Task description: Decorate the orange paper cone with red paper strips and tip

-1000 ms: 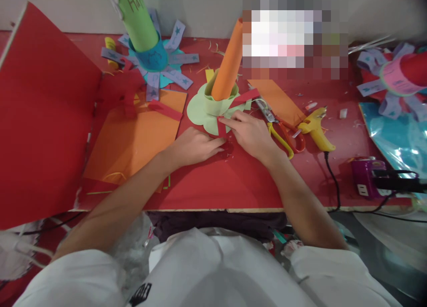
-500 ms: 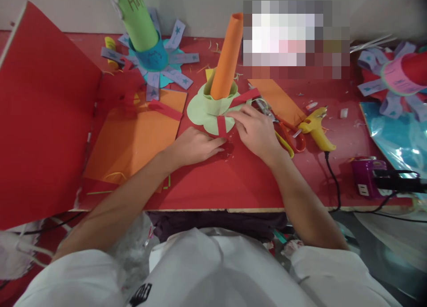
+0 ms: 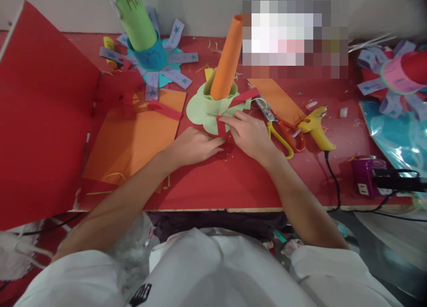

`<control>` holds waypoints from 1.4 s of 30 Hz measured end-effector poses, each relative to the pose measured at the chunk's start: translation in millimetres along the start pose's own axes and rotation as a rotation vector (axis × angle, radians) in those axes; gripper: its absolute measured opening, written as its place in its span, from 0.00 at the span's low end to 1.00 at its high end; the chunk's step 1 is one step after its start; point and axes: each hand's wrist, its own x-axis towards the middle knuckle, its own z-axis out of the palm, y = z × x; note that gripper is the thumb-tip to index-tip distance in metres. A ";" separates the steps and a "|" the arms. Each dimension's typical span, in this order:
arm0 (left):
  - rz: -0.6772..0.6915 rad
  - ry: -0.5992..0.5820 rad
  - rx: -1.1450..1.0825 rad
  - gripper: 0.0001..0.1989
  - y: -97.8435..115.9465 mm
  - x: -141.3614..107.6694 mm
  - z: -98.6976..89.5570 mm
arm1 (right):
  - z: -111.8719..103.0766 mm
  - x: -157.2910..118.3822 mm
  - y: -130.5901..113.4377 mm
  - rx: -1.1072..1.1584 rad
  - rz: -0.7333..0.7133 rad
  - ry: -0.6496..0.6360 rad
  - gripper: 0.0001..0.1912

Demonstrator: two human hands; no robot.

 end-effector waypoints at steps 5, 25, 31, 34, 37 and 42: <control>0.012 0.006 0.055 0.20 0.0 0.0 0.1 | 1.1 -0.2 -0.2 0.001 0.007 0.027 0.28; 0.017 0.016 0.044 0.19 0.2 -0.5 2.0 | 0.1 -1.5 -2.4 0.005 0.045 0.042 0.27; -0.233 0.342 -0.142 0.15 -1.4 4.6 -12.4 | -5.3 -2.6 2.3 0.096 0.066 0.179 0.25; -0.511 0.626 -0.350 0.15 -20.5 24.3 -39.4 | -6.9 -2.6 8.1 0.116 0.080 0.251 0.23; -0.361 0.598 -0.484 0.26 -47.9 52.8 -65.5 | -6.0 -2.8 11.5 0.125 0.082 0.286 0.24; -0.299 0.294 -0.546 0.22 -65.9 88.9 -85.1 | -3.8 -4.1 10.7 0.174 0.090 0.360 0.25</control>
